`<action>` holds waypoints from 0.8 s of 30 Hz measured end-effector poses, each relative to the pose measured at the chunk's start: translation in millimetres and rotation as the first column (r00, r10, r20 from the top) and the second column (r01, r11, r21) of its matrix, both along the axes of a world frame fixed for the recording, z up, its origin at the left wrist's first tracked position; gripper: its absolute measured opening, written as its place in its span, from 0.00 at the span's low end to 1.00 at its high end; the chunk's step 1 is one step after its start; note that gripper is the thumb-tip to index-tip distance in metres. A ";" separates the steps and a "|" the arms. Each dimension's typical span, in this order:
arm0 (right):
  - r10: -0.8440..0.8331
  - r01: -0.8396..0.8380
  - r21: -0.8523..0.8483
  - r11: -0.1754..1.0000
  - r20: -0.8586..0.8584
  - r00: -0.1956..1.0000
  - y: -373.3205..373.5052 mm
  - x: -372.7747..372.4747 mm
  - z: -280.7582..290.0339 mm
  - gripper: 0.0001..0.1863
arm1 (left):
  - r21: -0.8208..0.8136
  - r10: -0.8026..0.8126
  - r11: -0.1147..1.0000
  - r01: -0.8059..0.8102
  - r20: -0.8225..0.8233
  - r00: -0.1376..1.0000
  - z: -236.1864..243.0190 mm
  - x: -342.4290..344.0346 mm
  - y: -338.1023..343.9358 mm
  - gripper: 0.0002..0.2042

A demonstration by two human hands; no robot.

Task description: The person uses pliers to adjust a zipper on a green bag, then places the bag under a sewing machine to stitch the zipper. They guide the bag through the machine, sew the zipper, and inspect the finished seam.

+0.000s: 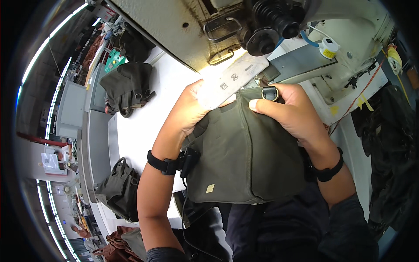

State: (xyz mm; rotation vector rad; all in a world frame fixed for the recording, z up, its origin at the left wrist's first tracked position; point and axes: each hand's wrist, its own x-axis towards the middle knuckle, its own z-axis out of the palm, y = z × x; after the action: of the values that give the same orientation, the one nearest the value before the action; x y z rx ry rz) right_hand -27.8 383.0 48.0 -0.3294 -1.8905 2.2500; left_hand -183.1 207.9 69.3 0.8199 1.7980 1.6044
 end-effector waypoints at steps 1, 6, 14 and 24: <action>-0.013 0.013 0.029 0.999 -0.009 1.000 0.7 0.9 1.2 0.10 | -0.016 -0.007 1.000 0.007 -0.022 1.000 1.5 -0.2 0.4 0.21; -0.181 0.162 0.594 0.788 -0.029 0.983 3.2 12.8 1.1 0.13 | -0.025 -0.022 0.999 0.022 0.031 0.999 -4.4 -4.3 -5.5 0.20; 0.025 -0.034 0.107 0.994 0.082 0.996 19.3 7.5 37.2 0.15 | -0.143 -0.169 0.979 0.147 -0.159 0.973 12.3 -20.5 -3.1 0.21; 0.049 -0.052 -0.015 0.999 -0.135 0.990 21.2 -1.2 30.5 0.10 | -0.142 -0.193 0.975 0.170 -0.171 0.966 -2.7 -27.4 -3.3 0.22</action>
State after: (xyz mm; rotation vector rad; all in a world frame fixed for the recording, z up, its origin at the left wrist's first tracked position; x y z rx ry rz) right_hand -29.0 404.2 78.5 -0.1299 -1.8300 2.2612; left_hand -210.5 204.6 66.6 1.0701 1.8692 1.3204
